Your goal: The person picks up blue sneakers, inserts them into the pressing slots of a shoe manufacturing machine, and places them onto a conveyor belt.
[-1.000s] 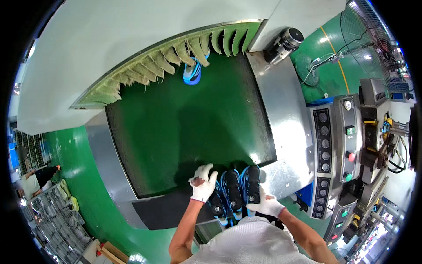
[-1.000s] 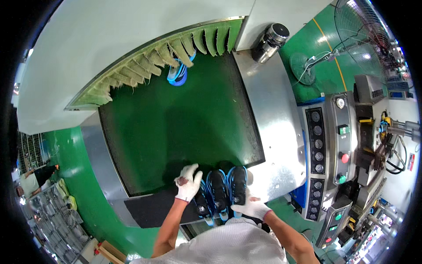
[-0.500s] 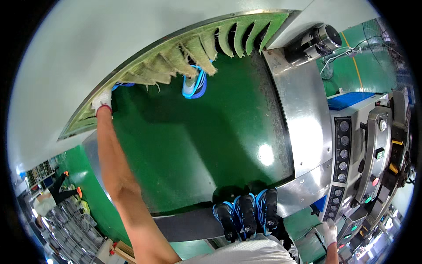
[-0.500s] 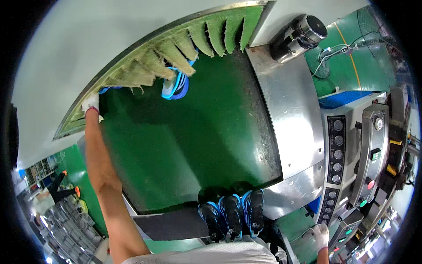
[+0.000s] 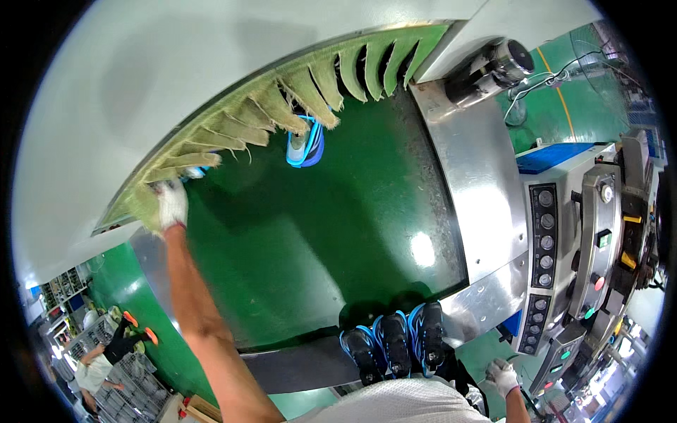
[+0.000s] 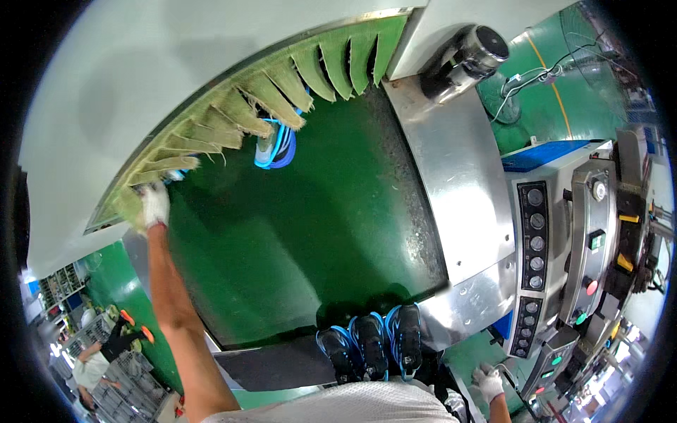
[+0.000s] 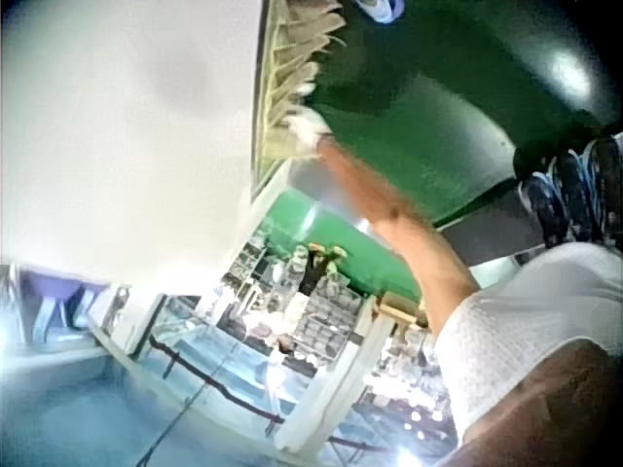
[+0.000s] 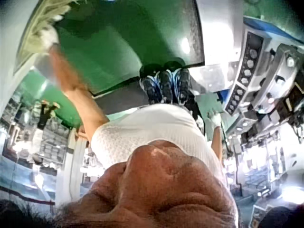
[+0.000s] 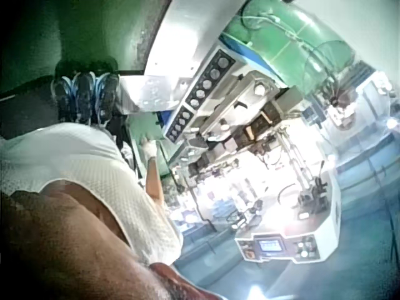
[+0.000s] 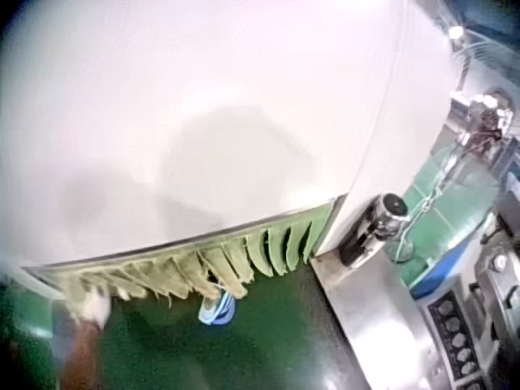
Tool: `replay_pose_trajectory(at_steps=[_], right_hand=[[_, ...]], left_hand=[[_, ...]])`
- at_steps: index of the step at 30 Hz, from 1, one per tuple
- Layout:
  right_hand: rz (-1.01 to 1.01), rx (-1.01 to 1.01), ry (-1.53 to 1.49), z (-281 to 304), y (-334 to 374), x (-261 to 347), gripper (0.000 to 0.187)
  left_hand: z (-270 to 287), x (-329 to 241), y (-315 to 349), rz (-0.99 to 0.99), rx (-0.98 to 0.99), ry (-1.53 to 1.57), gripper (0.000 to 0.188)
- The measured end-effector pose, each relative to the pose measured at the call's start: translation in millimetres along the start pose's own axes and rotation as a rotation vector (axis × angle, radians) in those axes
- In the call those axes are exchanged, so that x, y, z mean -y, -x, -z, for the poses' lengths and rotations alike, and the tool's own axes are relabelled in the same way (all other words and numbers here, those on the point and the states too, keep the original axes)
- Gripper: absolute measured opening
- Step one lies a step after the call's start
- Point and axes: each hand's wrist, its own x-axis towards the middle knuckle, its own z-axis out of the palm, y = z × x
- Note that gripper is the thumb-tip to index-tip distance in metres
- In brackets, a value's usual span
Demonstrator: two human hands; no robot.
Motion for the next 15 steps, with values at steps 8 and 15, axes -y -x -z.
replay_pose_trajectory(at_steps=[8,15], right_hand=[[0.407,-0.072,0.428,-34,44,92,0.061],[1.113,0.101,0.382,-101,88,143,0.073]], left_hand=[[137,-104,263,-0.035,0.135,0.673,0.042],[238,-234,337,-0.357,0.375,0.867,0.025]])
